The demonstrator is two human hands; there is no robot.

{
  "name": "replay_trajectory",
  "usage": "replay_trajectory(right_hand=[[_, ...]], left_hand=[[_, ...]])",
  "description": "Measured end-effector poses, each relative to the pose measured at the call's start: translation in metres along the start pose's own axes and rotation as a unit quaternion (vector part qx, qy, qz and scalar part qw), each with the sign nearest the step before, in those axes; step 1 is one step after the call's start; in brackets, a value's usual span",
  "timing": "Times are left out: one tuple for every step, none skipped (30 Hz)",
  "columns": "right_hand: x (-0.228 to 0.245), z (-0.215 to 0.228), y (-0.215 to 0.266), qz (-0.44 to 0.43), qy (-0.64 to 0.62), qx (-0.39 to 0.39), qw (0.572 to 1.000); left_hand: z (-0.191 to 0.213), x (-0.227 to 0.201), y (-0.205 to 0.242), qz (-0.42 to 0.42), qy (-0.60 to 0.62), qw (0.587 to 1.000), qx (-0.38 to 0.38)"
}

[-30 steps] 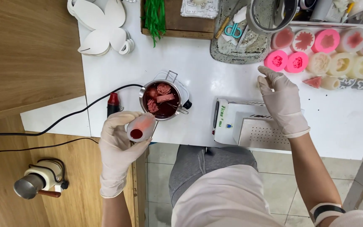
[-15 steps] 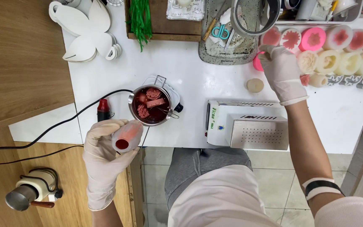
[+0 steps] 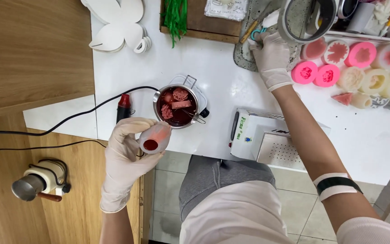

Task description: Preparing materials for candle making, including organizing wicks and coloring wax.

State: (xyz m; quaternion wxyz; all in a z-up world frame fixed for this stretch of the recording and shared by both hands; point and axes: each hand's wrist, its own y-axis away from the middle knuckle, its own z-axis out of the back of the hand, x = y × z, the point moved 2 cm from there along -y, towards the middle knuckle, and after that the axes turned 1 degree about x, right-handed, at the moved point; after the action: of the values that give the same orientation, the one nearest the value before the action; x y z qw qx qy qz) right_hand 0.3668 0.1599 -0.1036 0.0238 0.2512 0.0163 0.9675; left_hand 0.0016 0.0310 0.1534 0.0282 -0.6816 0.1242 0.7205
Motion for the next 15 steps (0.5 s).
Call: replay_trajectory(right_hand=[[-0.002,-0.007,-0.001,0.017,0.022,-0.045,0.999],[-0.006,-0.014,-0.001,0.033,0.045,-0.090,0.994],[-0.007,-0.018,-0.002,0.033,0.044,-0.089,0.994],[-0.010,-0.021,-0.002,0.004,0.004,-0.091,0.996],[-0.014,-0.025,-0.002,-0.026,-0.036,-0.092,0.995],[-0.014,-0.024,-0.002,-0.026,-0.036,-0.091,0.995],[-0.014,-0.023,-0.002,-0.017,-0.048,-0.086,0.995],[-0.013,-0.022,-0.003,-0.007,-0.059,-0.083,0.995],[-0.013,-0.022,-0.003,-0.007,-0.059,-0.084,0.995],[-0.013,-0.023,-0.004,-0.008,-0.055,-0.080,0.995],[-0.012,-0.023,-0.004,-0.008,-0.052,-0.077,0.996],[-0.014,-0.024,-0.003,-0.008,-0.051,-0.078,0.996],[-0.015,-0.026,-0.001,-0.001,-0.029,-0.071,0.997],[-0.017,-0.027,0.000,0.006,-0.007,-0.065,0.998],[-0.013,-0.020,0.005,0.006,-0.006,-0.067,0.998]], left_hand=[[0.000,-0.001,0.000,0.008,0.000,1.000,0.001],[0.000,-0.002,0.000,0.017,0.000,1.000,0.004],[0.001,-0.002,0.000,0.017,0.000,1.000,0.002],[0.002,-0.002,0.001,0.014,-0.003,1.000,0.008],[0.002,-0.002,0.001,0.010,-0.006,1.000,0.013],[0.002,-0.003,0.003,0.011,-0.005,1.000,0.014],[0.002,-0.004,0.004,0.014,-0.003,1.000,0.009],[0.002,-0.005,0.003,0.015,-0.001,1.000,0.005],[0.003,-0.004,0.003,0.015,-0.001,1.000,0.006],[0.004,-0.003,0.003,0.005,-0.012,1.000,0.007],[0.005,-0.003,0.003,-0.005,-0.022,1.000,0.009],[0.004,-0.004,0.002,-0.006,-0.022,1.000,0.010],[0.004,-0.004,0.002,0.005,-0.016,1.000,0.009],[0.003,-0.005,0.002,0.015,-0.011,1.000,0.008],[0.003,-0.005,0.001,0.014,-0.010,1.000,0.010]])
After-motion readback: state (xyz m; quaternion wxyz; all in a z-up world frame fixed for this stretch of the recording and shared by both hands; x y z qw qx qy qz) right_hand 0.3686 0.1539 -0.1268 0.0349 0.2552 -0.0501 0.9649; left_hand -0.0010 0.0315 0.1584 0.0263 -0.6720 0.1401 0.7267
